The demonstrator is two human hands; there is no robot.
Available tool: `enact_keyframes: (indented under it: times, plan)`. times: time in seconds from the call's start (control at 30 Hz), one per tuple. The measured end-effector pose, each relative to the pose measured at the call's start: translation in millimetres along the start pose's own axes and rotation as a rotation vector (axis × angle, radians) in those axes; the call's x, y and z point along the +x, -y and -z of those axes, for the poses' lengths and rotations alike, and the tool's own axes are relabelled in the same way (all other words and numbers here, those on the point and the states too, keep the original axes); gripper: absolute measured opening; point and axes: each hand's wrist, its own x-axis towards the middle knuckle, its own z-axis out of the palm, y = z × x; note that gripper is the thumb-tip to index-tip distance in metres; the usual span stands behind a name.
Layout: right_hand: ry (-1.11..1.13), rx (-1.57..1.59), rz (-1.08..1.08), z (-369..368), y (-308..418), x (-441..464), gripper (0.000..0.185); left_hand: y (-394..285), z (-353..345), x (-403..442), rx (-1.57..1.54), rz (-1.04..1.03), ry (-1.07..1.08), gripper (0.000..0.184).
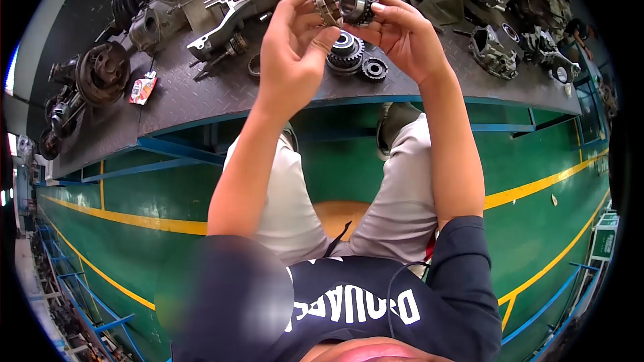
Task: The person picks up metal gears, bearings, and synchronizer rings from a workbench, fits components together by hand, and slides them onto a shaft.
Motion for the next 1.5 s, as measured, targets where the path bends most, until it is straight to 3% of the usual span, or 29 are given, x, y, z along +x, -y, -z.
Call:
enact_keyframes:
  times: [0.07, 0.27, 0.37, 0.4, 0.43, 0.6, 0.93, 1.23, 1.37, 1.5]
  plan:
    - [0.0, -0.003, 0.02, -7.1, -1.4, -2.5, 0.038, 1.1, -1.0, -0.8, -0.062, 0.005, -0.051, 0.053]
    - [0.037, 0.38, -0.046, -25.5, -12.3, -12.0, 0.039, 0.2, -6.1, 6.1, -0.292, -0.069, -0.26, 0.04]
    - [0.162, 0.596, -0.02, -25.2, -35.0, -13.0, 0.037, 8.3, -6.7, 5.4, -0.164, -0.014, -0.191, 0.046]
    - [0.199, 0.557, -0.005, -29.3, -34.8, -12.3, 0.036, 9.7, -4.6, 5.8, -0.009, -0.04, -0.133, 0.05]
    - [-0.011, 0.384, 0.004, -41.3, -33.8, -13.8, 0.036, 11.0, -6.8, 4.7, 0.063, -0.12, -0.14, 0.049]
    - [0.184, 0.596, 0.013, -34.8, -37.2, -11.5, 0.039, 8.0, 0.5, 1.4, 0.116, -0.122, -0.097, 0.044]
    - [0.091, 0.343, 0.01, -38.7, -26.2, -18.4, 0.044, 7.7, 0.5, -0.8, 0.44, -0.322, -0.105, 0.05]
    - [-0.039, -0.006, 0.05, -40.0, -29.5, -18.6, 0.048, 20.2, 7.0, 2.4, 0.611, -0.206, -0.133, 0.052]
    - [-0.094, -0.146, 0.175, -38.5, -40.1, -17.5, 0.046, 23.7, 2.6, 2.1, 0.521, -0.231, -0.113, 0.057]
    - [-0.086, 0.001, 0.23, -49.3, -32.7, -21.2, 0.037, 16.5, 9.3, 6.1, 0.038, -0.185, -0.038, 0.046]
